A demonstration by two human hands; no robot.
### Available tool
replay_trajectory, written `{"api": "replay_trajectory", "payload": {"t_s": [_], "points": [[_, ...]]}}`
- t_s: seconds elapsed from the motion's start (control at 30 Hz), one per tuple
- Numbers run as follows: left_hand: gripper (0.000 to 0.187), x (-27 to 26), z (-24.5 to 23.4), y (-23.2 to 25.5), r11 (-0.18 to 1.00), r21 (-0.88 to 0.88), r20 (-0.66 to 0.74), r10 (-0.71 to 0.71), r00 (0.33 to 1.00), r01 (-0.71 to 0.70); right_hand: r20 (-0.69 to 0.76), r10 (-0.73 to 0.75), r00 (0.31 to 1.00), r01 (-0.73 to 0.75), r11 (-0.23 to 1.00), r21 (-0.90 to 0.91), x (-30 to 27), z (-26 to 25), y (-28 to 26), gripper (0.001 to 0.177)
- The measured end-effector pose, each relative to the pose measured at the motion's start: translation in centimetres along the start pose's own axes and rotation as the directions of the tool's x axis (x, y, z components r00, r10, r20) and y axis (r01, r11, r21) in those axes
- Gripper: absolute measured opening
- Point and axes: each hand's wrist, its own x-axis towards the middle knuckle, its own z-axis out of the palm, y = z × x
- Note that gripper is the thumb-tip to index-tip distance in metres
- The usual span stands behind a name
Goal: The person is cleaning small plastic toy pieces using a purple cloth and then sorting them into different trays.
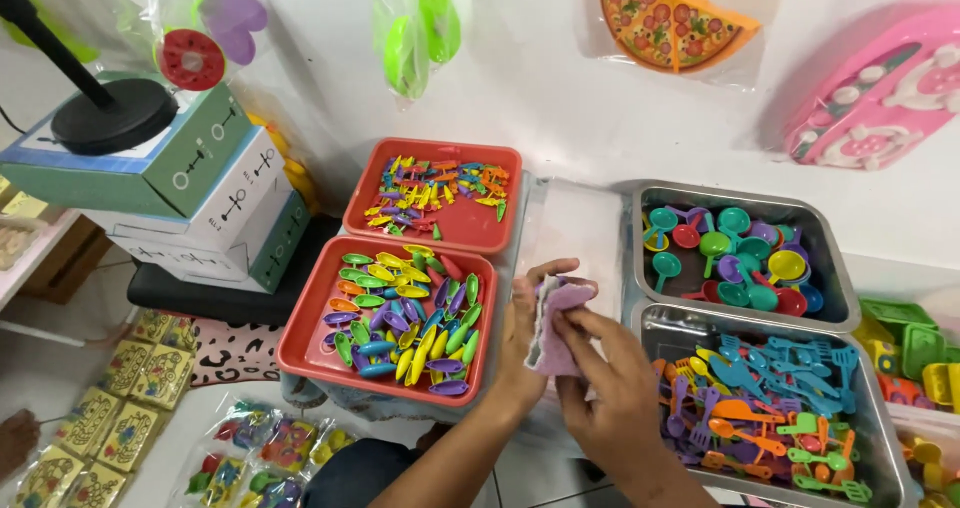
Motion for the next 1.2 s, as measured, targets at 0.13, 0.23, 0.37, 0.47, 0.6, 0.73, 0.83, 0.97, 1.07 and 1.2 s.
{"api": "replay_trajectory", "payload": {"t_s": [0.13, 0.23, 0.37, 0.47, 0.6, 0.73, 0.83, 0.97, 1.07, 1.2], "points": [[0.073, -1.0, 1.1, 1.1, 0.951, 0.303, 0.016, 0.054, 0.998, -0.057, -0.015, 0.034, 0.999, -0.035, 0.999, -0.037, -0.1, -0.3, 0.7, 0.052], [0.074, -0.9, 1.0, 1.1, 0.992, 0.122, 0.021, 0.004, 1.0, -0.006, 0.025, 0.039, 0.999, -0.041, 0.996, 0.075, -0.3, -0.6, 0.7, 0.052], [0.075, -1.1, 1.2, 1.8, 0.896, 0.44, -0.063, -0.031, 0.998, 0.056, -0.023, 0.035, 0.999, -0.037, 0.996, -0.077, 0.2, -0.6, 1.0, 0.056], [0.072, -1.2, 0.9, 0.9, 0.998, 0.067, 0.078, -0.015, 0.997, 0.01, -0.06, 0.017, 0.998, -0.015, 1.0, 0.026, -0.9, -0.1, 0.5, 0.058], [0.077, -0.8, 0.4, 1.2, 0.989, -0.136, 0.17, -0.035, 0.985, 0.058, -0.031, -0.069, 0.997, 0.067, 0.997, -0.045, -0.1, -0.6, -0.2, 0.049], [0.089, -0.9, 0.6, 1.8, 0.945, 0.316, 0.095, -0.123, 0.988, 0.087, -0.049, -0.071, 0.996, 0.068, 0.996, -0.057, -0.3, -0.6, 0.3, 0.051], [0.092, -0.7, 0.2, 1.4, 0.984, 0.102, 0.147, -0.158, 0.976, 0.144, -0.023, -0.13, 0.991, 0.128, 0.99, -0.06, -0.1, -0.9, -0.2, 0.044], [0.089, -0.9, 0.5, 1.0, 0.982, 0.132, 0.154, -0.153, 0.976, 0.133, -0.129, -0.083, 0.988, 0.075, 0.995, -0.062, 0.4, -1.1, -0.2, 0.04], [0.098, -1.4, 2.0, 3.3, 0.924, 0.355, 0.056, -0.173, 0.983, 0.142, -0.139, -0.078, 0.987, 0.069, 0.995, -0.067, 0.2, -0.9, 0.0, 0.039], [0.088, -1.5, 1.7, 2.7, 0.891, 0.446, 0.034, -0.113, 0.993, 0.086, -0.146, -0.029, 0.989, 0.01, 0.992, -0.128, 0.5, -1.3, 0.1, 0.037]]}}
